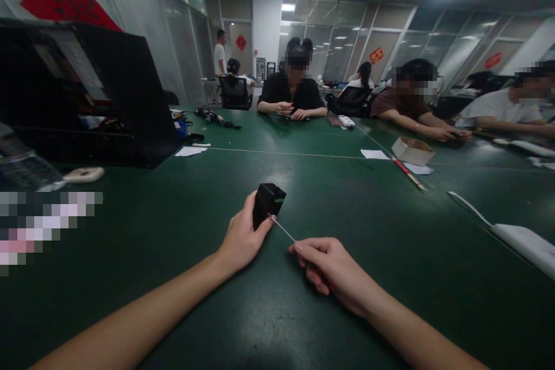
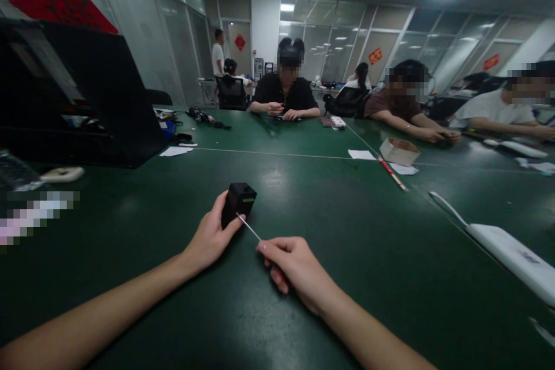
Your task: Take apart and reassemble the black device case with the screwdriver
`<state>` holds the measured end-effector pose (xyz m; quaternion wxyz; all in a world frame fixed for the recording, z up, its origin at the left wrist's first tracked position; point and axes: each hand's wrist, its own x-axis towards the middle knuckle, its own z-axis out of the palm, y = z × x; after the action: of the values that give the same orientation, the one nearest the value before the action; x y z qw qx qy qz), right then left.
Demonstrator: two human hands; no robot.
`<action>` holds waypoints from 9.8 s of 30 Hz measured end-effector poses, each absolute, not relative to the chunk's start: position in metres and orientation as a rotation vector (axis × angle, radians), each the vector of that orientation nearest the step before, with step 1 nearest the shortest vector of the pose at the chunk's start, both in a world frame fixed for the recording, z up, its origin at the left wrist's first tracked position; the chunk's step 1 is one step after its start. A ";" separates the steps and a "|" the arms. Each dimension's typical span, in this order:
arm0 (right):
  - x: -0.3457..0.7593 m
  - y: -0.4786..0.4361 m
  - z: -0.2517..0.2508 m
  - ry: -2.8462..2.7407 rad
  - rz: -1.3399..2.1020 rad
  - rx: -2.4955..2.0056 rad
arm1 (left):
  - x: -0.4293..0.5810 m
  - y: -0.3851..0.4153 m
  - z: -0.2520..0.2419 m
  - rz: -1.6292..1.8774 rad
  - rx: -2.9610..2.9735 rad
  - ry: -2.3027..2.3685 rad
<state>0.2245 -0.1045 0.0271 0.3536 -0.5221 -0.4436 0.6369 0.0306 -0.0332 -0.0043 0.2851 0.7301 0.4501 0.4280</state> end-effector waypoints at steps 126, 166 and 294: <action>0.229 -0.107 0.015 -1.158 1.676 -1.268 | 0.030 -0.038 -0.006 1.130 2.067 1.207; 0.222 -0.124 0.023 -2.564 -0.505 -1.310 | 0.034 -0.020 -0.014 1.325 1.572 1.104; 0.284 -0.063 0.013 -2.370 -0.037 -1.434 | 0.012 -0.015 -0.003 1.038 1.065 0.593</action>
<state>0.2838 -0.0633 0.0129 0.1845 -0.5087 -0.8409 -0.0131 0.0120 -0.0148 -0.0028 0.6963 0.4775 0.2657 0.4654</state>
